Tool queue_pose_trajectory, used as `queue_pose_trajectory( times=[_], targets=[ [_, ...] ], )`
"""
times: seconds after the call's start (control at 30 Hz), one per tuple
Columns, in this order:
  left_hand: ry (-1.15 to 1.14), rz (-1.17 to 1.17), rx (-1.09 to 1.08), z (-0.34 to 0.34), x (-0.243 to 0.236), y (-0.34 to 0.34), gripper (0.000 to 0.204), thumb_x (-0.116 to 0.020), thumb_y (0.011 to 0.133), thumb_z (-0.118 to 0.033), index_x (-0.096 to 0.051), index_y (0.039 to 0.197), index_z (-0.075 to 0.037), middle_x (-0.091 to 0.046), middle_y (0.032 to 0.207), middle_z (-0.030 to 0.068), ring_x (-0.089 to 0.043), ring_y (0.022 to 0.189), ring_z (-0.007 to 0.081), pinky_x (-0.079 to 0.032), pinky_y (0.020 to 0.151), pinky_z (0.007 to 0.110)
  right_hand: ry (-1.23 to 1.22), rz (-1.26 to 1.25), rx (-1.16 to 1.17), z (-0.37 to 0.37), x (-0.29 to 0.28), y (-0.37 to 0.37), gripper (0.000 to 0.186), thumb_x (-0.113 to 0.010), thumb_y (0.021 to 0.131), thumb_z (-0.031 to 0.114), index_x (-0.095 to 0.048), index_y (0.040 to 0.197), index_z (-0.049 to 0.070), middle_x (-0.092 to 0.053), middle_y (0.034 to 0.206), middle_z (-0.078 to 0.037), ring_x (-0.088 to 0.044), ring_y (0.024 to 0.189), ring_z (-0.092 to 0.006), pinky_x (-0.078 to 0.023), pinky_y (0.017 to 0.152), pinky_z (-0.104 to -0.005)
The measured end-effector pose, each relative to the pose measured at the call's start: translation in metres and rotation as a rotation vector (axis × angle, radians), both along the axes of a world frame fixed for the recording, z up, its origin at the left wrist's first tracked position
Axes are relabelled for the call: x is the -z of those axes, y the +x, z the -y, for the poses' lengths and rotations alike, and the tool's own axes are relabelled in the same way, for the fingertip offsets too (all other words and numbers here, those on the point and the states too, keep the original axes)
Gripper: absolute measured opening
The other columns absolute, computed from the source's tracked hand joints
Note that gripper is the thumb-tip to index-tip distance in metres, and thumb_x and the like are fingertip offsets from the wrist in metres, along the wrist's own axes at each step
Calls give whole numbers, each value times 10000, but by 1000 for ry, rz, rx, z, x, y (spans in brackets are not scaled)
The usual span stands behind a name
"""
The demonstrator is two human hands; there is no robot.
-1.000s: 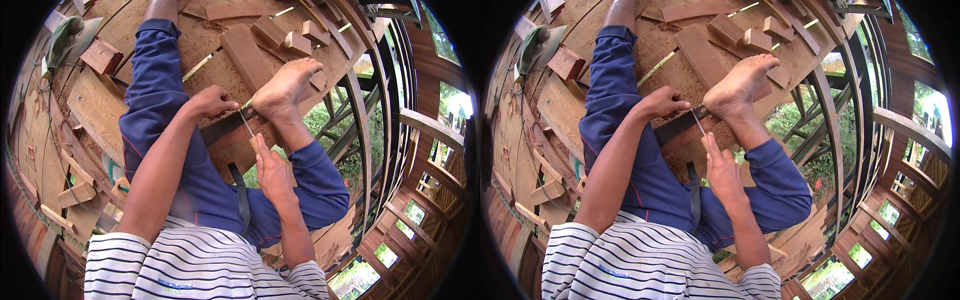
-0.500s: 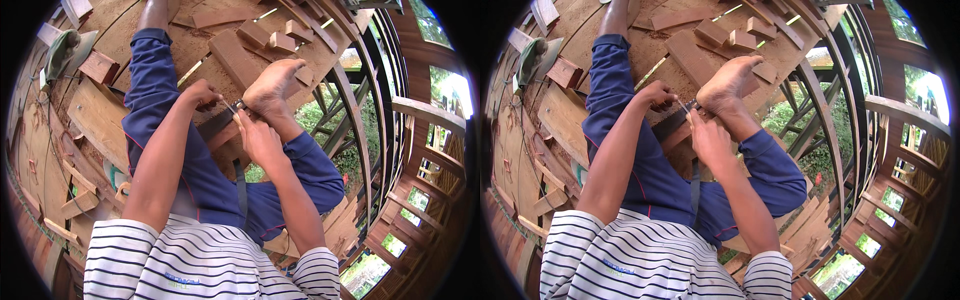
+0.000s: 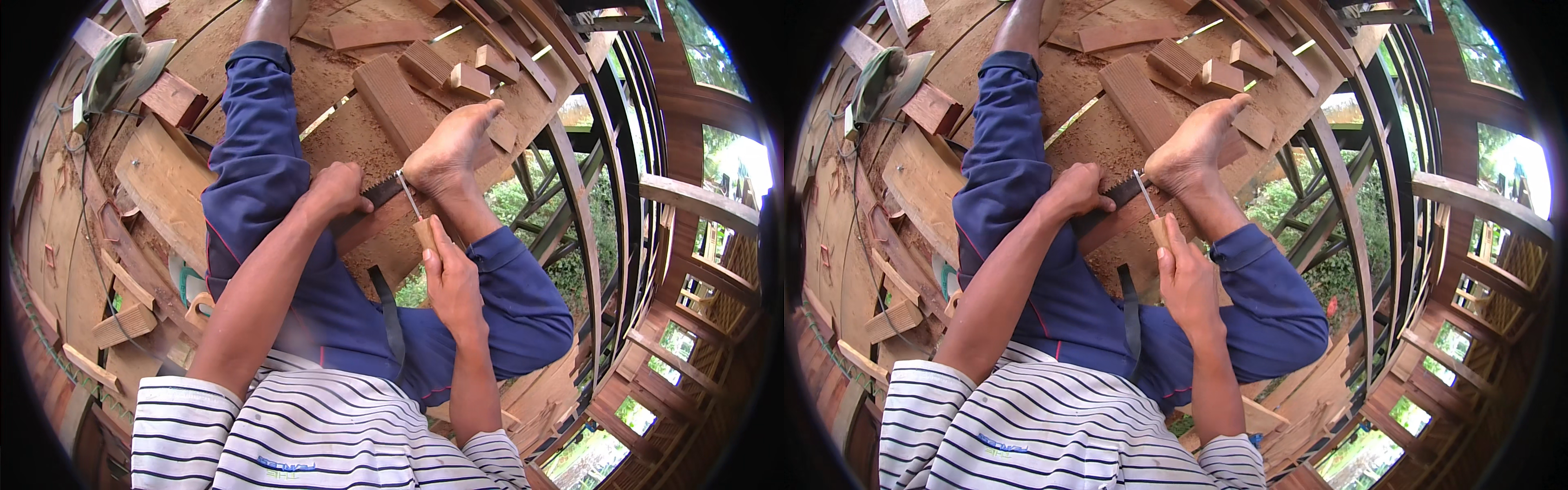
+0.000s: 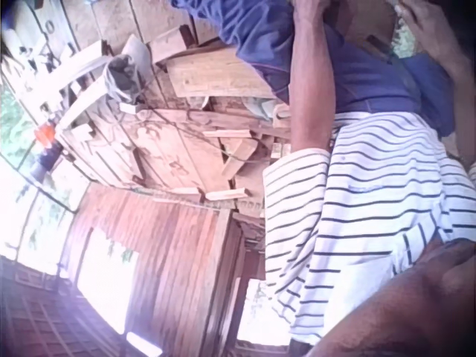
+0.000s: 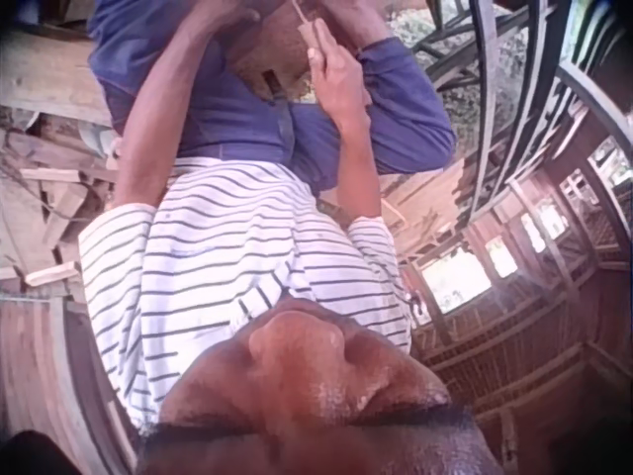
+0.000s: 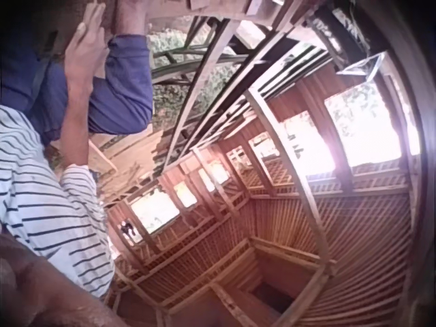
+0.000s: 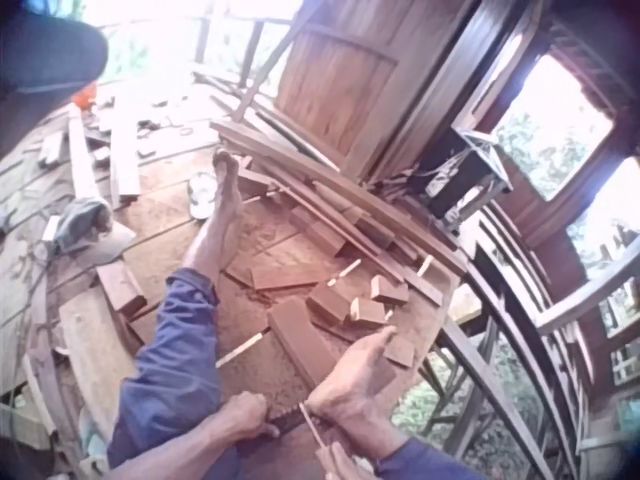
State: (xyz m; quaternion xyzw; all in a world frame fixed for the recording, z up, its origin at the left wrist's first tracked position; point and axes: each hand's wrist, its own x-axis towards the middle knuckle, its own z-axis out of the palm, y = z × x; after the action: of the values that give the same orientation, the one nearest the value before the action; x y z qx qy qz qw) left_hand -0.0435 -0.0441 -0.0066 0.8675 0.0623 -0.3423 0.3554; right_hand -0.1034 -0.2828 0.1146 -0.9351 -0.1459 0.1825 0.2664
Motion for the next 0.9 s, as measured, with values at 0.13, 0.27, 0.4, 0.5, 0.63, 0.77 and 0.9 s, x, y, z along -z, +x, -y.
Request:
queue_pose_trajectory(
  times=[0.13,0.27,0.4,0.5,0.63,0.77,0.9],
  targets=[
    [16,109,-13,5,3,-7,491,-943,682,-396,-729,927,-28,-752,919,200,-735,933,368,-565,793,485,-45,-38,10,-1,3,-4,532,-565,1043,183,-467,1560,108,-640,962,-268,-651,883,-458,-513,788,-532],
    [6,27,28,3,-7,-1,467,-937,697,-388,-768,959,-40,-762,1011,186,-725,1035,367,-573,907,474,-128,-56,-8,-3,14,-6,538,-565,1049,203,-457,1571,133,-627,964,-261,-649,870,-463,-519,788,-546],
    [-22,3,27,3,-4,-2,477,-941,690,-390,-766,953,-32,-767,1003,183,-732,1007,366,-574,879,474,-185,-86,-33,2,23,-5,542,-563,1051,213,-451,1578,159,-619,960,-260,-649,860,-469,-522,779,-556],
    [-78,-46,8,-1,3,5,499,-936,701,-397,-758,949,-3,-766,944,188,-745,909,350,-585,803,459,-242,-109,-56,3,24,-3,547,-564,1052,217,-444,1583,170,-615,957,-264,-650,846,-472,-524,757,-562],
    [-278,-13,-122,-6,22,12,532,-916,744,-432,-742,942,30,-733,811,190,-725,715,288,-576,681,423,-309,-119,-99,5,19,-1,568,-569,1052,226,-418,1597,178,-613,955,-265,-657,818,-477,-529,721,-568],
    [-413,-123,-249,-6,31,25,564,-893,783,-486,-733,944,31,-701,743,173,-684,618,240,-553,614,403,-380,-115,-144,-1,15,4,567,-581,1047,240,-421,1588,183,-627,937,-247,-674,762,-472,-543,681,-569],
    [-337,-162,-111,-1,29,32,459,-894,818,-414,-730,925,1,-662,714,99,-627,598,174,-503,529,359,-488,-119,-199,-9,4,18,549,-595,1039,255,-445,1561,179,-658,908,-237,-697,730,-458,-564,666,-558]
  ],
)
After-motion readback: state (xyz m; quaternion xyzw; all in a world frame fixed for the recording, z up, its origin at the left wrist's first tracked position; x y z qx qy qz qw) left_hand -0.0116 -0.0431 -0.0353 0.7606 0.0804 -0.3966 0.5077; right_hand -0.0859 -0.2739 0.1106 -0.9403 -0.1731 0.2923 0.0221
